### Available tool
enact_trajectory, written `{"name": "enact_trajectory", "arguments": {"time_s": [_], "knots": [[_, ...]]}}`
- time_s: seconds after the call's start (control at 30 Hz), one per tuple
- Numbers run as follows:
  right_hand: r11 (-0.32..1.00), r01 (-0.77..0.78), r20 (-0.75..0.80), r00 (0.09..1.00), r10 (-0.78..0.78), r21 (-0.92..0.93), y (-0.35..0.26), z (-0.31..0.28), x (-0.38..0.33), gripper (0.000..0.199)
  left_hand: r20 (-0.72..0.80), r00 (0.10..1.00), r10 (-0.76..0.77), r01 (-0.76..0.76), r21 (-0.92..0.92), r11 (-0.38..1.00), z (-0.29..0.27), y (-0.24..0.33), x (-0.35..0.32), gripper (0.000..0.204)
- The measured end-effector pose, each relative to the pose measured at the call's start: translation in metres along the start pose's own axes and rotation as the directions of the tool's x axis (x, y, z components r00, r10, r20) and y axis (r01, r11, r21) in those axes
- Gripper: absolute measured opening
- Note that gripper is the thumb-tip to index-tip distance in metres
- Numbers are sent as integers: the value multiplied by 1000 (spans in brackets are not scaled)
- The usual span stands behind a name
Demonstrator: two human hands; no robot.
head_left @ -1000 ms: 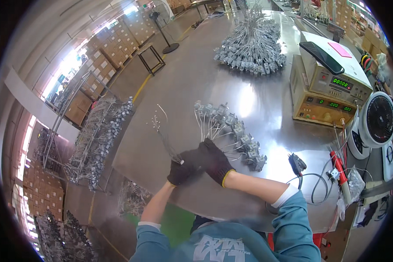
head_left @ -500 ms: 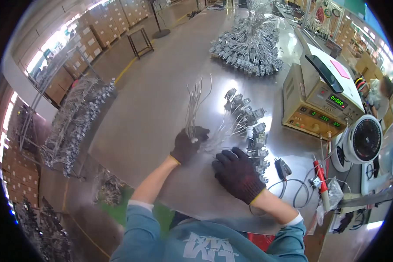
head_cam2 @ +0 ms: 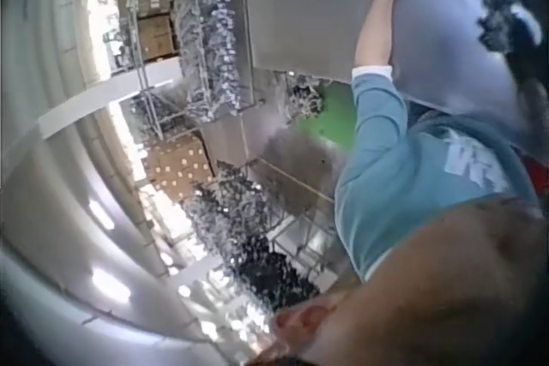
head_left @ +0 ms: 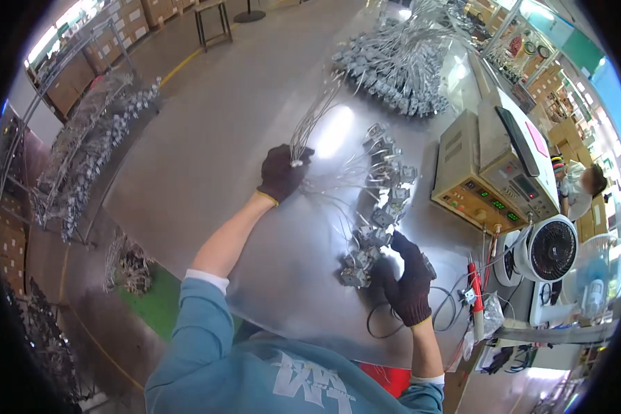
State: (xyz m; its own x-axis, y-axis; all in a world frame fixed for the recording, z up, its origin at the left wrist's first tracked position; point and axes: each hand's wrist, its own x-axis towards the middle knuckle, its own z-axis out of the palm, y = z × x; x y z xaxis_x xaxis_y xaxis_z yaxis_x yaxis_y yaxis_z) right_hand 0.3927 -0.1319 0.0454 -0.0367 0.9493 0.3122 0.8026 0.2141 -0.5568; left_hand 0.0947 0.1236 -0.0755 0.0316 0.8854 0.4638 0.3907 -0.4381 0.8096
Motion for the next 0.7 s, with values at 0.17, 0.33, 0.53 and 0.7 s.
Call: {"name": "enact_trajectory", "arguments": {"time_s": [0.17, 0.33, 0.53, 0.7], "knots": [[969, -141, 126, 985, 117, 203, -2, 20, 14, 84, 74, 994, 75, -85, 132, 988, -3, 12, 11, 36], [997, -44, 120, 992, 36, 66, -20, 19, 17, 82, 88, 992, -85, 79, 71, 994, -3, -3, 11, 32], [948, -116, 436, 900, -26, 296, -53, 25, -5, 46, 147, 976, 162, -174, 72, 982, -8, -3, 12, 30], [997, 58, 331, 941, -71, 50, -47, 36, 9, 43, 164, 982, 94, -101, 33, 994, -11, -11, 8, 28]]}}
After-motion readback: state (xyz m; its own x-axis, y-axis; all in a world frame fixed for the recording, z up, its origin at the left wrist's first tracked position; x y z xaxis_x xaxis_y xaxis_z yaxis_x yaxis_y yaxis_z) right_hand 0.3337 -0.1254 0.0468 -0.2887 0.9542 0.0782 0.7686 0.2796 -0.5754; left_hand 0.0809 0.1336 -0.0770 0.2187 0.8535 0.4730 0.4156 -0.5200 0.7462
